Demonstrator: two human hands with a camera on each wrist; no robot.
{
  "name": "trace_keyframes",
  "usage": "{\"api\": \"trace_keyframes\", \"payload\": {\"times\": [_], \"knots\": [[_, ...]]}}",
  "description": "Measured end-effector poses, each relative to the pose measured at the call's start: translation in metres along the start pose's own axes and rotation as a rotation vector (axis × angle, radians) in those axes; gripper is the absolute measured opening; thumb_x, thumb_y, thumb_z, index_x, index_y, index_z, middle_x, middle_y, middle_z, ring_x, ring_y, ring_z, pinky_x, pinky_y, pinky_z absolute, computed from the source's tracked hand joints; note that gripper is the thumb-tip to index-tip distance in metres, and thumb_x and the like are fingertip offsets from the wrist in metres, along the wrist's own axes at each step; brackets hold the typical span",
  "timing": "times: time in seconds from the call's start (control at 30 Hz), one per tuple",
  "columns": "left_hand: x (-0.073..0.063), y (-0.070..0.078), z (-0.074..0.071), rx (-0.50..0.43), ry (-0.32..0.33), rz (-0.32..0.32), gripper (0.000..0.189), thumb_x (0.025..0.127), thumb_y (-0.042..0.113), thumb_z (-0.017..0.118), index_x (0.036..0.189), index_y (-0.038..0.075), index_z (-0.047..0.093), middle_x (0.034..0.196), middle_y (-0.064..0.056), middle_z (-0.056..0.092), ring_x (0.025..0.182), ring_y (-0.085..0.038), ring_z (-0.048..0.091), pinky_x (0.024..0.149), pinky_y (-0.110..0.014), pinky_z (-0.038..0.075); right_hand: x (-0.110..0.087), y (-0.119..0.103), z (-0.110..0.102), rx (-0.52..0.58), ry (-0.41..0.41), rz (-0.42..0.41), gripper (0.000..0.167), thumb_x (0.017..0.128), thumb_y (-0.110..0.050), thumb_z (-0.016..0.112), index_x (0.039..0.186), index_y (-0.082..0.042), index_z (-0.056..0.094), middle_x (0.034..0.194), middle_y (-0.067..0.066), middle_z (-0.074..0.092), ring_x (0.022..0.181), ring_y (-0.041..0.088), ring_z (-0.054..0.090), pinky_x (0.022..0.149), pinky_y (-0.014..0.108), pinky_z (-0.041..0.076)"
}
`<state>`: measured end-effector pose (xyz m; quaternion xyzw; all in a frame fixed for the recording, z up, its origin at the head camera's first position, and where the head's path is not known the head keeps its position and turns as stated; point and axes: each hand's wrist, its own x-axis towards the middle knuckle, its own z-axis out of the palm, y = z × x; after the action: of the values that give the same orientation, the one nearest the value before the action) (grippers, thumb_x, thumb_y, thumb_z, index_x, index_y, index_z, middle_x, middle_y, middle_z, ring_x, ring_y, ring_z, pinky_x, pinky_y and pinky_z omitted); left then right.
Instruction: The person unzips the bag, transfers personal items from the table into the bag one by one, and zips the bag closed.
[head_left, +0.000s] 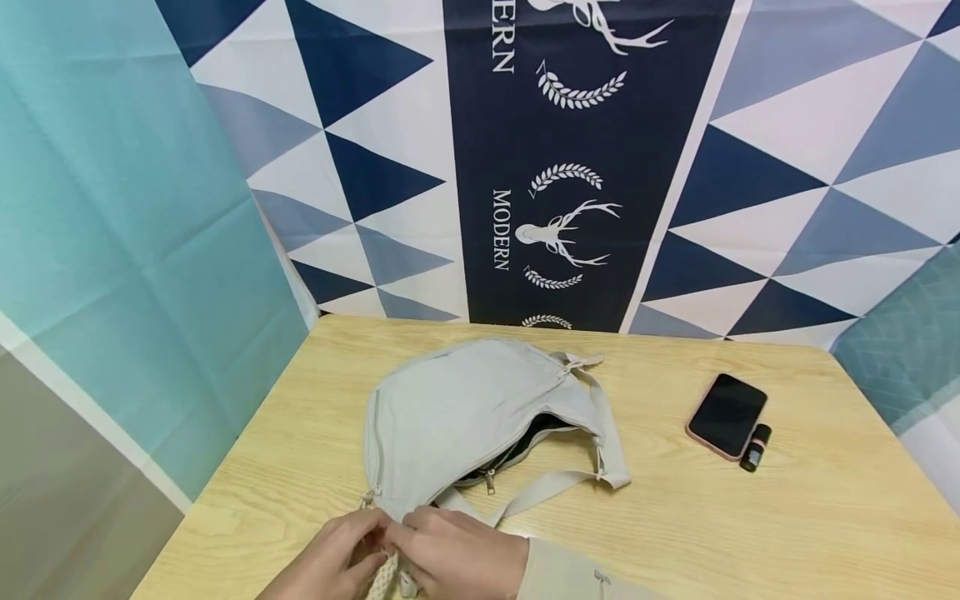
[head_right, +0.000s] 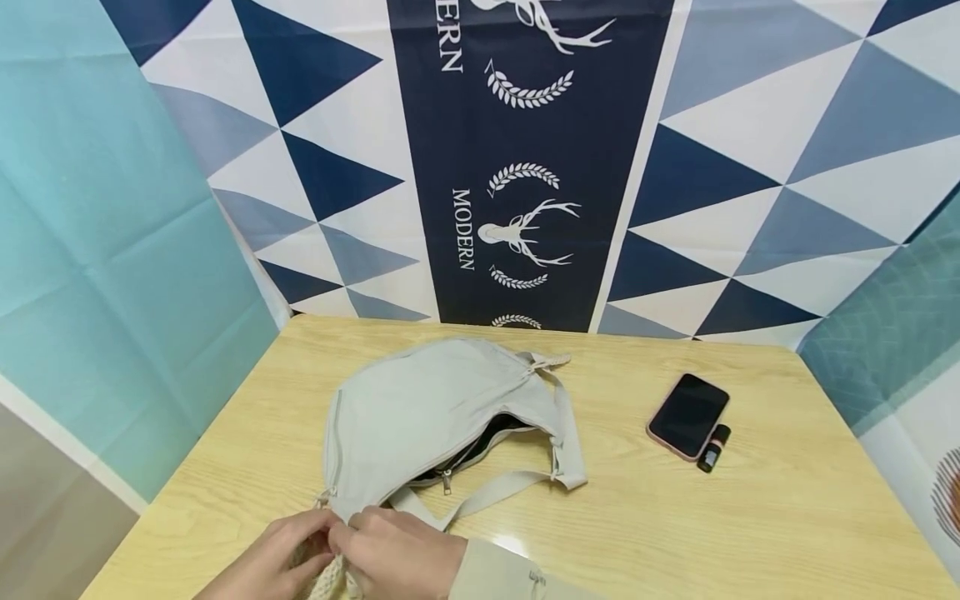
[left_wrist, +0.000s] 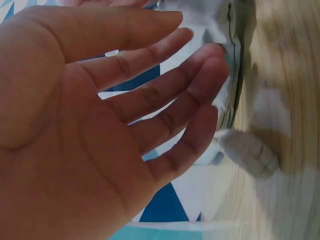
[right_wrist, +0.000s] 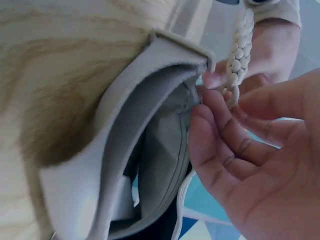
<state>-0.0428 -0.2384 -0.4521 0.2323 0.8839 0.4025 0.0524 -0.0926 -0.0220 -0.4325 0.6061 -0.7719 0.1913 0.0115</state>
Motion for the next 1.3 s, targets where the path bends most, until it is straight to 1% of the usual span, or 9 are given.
{"api": "trace_keyframes", "payload": {"times": [0.13, 0.3, 0.47, 0.57, 0.73, 0.9, 1.0, 1.17, 1.3], "knots": [[0.002, 0.006, 0.005, 0.024, 0.023, -0.02, 0.008, 0.1, 0.019, 0.061, 0.093, 0.021, 0.061, 0.08, 0.016, 0.057, 0.069, 0.004, 0.052, 0.058, -0.022, 0.047, -0.009, 0.003, -0.001, -0.033, 0.048, 0.098, 0.008, 0.101, -0.016, 0.057, 0.097, -0.016, 0.05, 0.075, -0.011, 0.047, 0.066, -0.001, 0.047, 0.056, 0.011, 0.036], [0.009, 0.017, 0.013, 0.095, 0.022, -0.164, 0.031, 0.102, 0.04, 0.055, 0.076, 0.023, 0.056, 0.063, 0.016, 0.046, 0.053, 0.001, 0.041, 0.051, -0.023, 0.039, -0.02, 0.007, 0.004, -0.221, 0.012, 0.24, 0.017, 0.096, -0.031, 0.066, 0.088, -0.018, 0.058, 0.075, -0.008, 0.052, 0.068, 0.006, 0.049, 0.056, 0.02, 0.039], [0.015, 0.026, 0.021, 0.199, 0.025, -0.222, 0.039, 0.097, 0.048, 0.06, 0.069, 0.023, 0.048, 0.058, 0.014, 0.04, 0.048, 0.0, 0.034, 0.047, -0.022, 0.034, -0.02, 0.011, 0.007, -0.249, 0.018, 0.272, 0.017, 0.093, -0.031, 0.068, 0.088, -0.015, 0.063, 0.082, -0.004, 0.058, 0.074, 0.01, 0.054, 0.059, 0.025, 0.046], [0.017, 0.028, 0.022, 0.228, 0.028, -0.21, 0.036, 0.099, 0.036, 0.061, 0.069, 0.023, 0.046, 0.058, 0.013, 0.037, 0.048, 0.0, 0.032, 0.046, -0.022, 0.033, -0.018, 0.017, 0.007, -0.067, 0.003, 0.259, 0.016, 0.098, -0.028, 0.062, 0.087, -0.016, 0.061, 0.078, -0.008, 0.055, 0.071, 0.006, 0.053, 0.058, 0.021, 0.044], [0.016, 0.031, 0.017, 0.18, 0.065, -0.148, 0.035, 0.105, 0.027, 0.053, 0.071, 0.022, 0.047, 0.059, 0.013, 0.037, 0.05, 0.001, 0.033, 0.048, -0.02, 0.037, -0.013, 0.024, 0.006, 0.453, -0.037, 0.276, 0.022, 0.106, -0.022, 0.049, 0.09, -0.016, 0.062, 0.068, -0.012, 0.05, 0.059, -0.003, 0.045, 0.057, 0.014, 0.041], [0.013, 0.04, 0.019, 0.173, 0.137, -0.095, 0.028, 0.104, 0.031, 0.054, 0.078, 0.022, 0.051, 0.062, 0.016, 0.039, 0.053, 0.003, 0.037, 0.048, -0.02, 0.038, -0.01, 0.023, 0.006, 0.959, 0.017, 0.486, 0.03, 0.106, -0.024, 0.047, 0.093, -0.009, 0.07, 0.075, 0.003, 0.066, 0.065, 0.006, 0.059, 0.062, 0.022, 0.051], [0.012, 0.047, 0.021, 0.196, 0.124, -0.095, 0.02, 0.101, 0.031, 0.059, 0.084, 0.022, 0.055, 0.066, 0.016, 0.042, 0.057, 0.003, 0.04, 0.05, -0.02, 0.038, -0.01, 0.024, 0.005, 1.188, 0.023, 0.577, 0.032, 0.105, -0.029, 0.05, 0.1, -0.004, 0.069, 0.079, 0.008, 0.069, 0.069, 0.013, 0.064, 0.062, 0.025, 0.054], [0.011, 0.052, 0.015, 0.116, -0.043, -0.115, 0.019, 0.101, 0.034, 0.06, 0.098, 0.015, 0.066, 0.073, 0.017, 0.05, 0.062, 0.003, 0.045, 0.055, -0.02, 0.042, -0.014, 0.029, 0.006, 1.323, -0.016, 0.61, 0.023, 0.102, -0.018, 0.052, 0.109, 0.001, 0.063, 0.084, 0.007, 0.067, 0.069, 0.013, 0.063, 0.062, 0.024, 0.052], [0.009, 0.055, 0.013, 0.155, 0.026, -0.062, 0.012, 0.099, 0.022, 0.063, 0.103, 0.014, 0.07, 0.082, 0.017, 0.058, 0.07, 0.004, 0.051, 0.059, -0.021, 0.045, -0.014, 0.028, 0.007, 1.149, 0.023, 0.619, 0.019, 0.096, -0.007, 0.049, 0.106, -0.001, 0.064, 0.078, 0.003, 0.063, 0.064, 0.009, 0.056, 0.061, 0.021, 0.046]]}}
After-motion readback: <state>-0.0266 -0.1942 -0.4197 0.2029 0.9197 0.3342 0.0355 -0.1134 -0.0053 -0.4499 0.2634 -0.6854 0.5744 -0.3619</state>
